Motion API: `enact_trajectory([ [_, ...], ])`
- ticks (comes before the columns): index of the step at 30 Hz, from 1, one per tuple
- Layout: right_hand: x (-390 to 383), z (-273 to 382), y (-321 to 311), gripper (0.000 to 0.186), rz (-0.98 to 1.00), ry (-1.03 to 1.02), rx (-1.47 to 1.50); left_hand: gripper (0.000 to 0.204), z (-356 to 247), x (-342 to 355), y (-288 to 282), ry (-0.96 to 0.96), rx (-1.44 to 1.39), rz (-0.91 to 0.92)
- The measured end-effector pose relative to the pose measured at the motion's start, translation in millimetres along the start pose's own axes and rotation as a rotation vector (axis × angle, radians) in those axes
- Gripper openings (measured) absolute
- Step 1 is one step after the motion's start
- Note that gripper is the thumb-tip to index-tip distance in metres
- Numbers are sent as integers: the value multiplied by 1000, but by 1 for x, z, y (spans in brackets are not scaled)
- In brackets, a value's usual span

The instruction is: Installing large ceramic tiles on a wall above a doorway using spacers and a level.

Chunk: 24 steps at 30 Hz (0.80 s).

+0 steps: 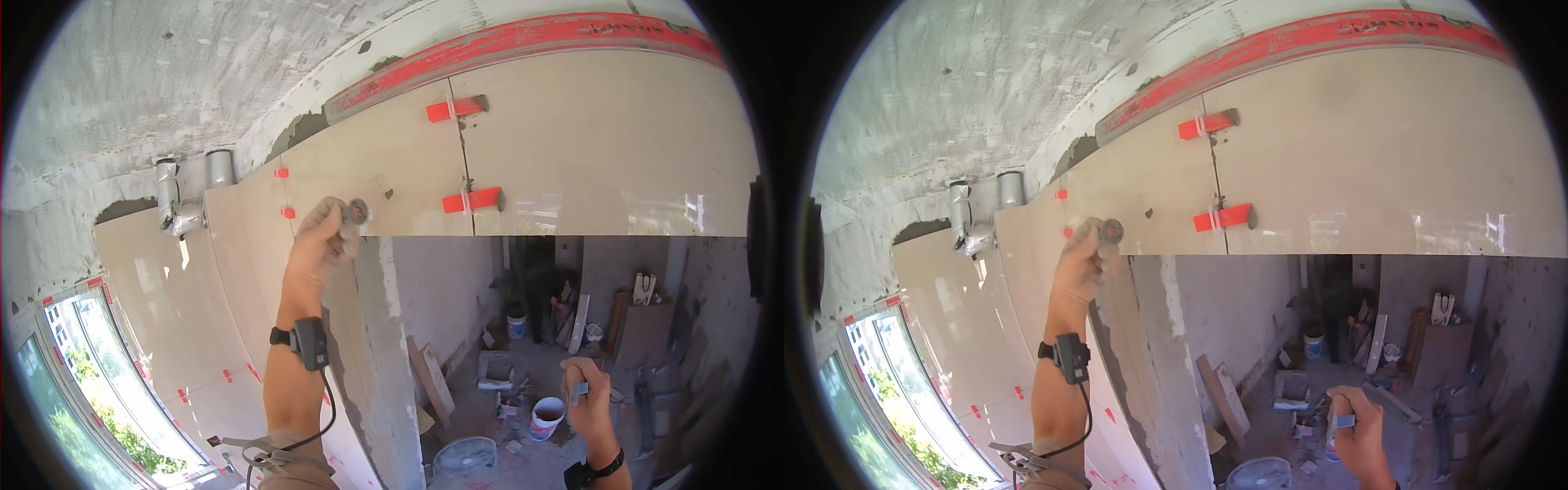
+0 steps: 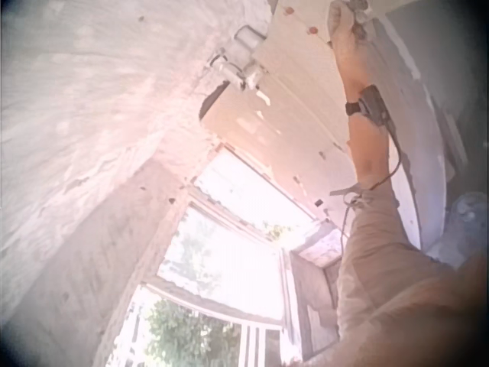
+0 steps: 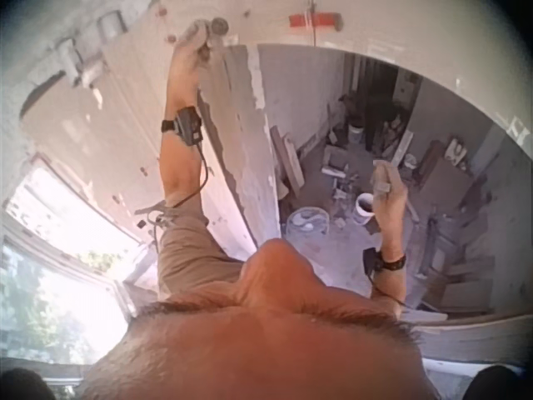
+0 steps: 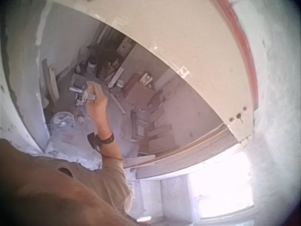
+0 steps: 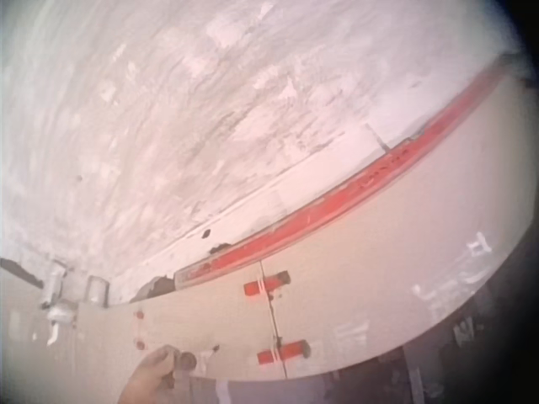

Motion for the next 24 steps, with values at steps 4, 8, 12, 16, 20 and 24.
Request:
enact_trajectory([
  [4, 44, 98, 44, 33, -51, -508, -31, 24, 29, -28, 35, -168, -19, 159],
  [8, 70, 160, 93, 62, -51, -797, -195, 29, 35, -58, 68, -262, -68, 358],
  [12, 76, 169, 118, 71, -13, -913, -240, 34, 48, -82, 87, -341, 7, 415],
  [16, 63, 162, 118, 66, -15, -988, -225, 31, 47, -102, 95, -362, 213, 445],
  [20, 75, 138, 113, 32, 23, -753, -39, 28, 40, -110, 106, -53, 480, 445],
  [24, 86, 80, 147, 39, 411, 227, 477, 21, 10, -118, 124, 365, 654, 426],
])
Point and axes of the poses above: each hand's wrist, its own x-axis towards the middle knuckle, its own y-axis out of the palm, z = x × y, the point moved 9 cm from there along x, towards the middle knuckle, and after that the axes turned 12 degrees about -z, right-handed, at the moved point
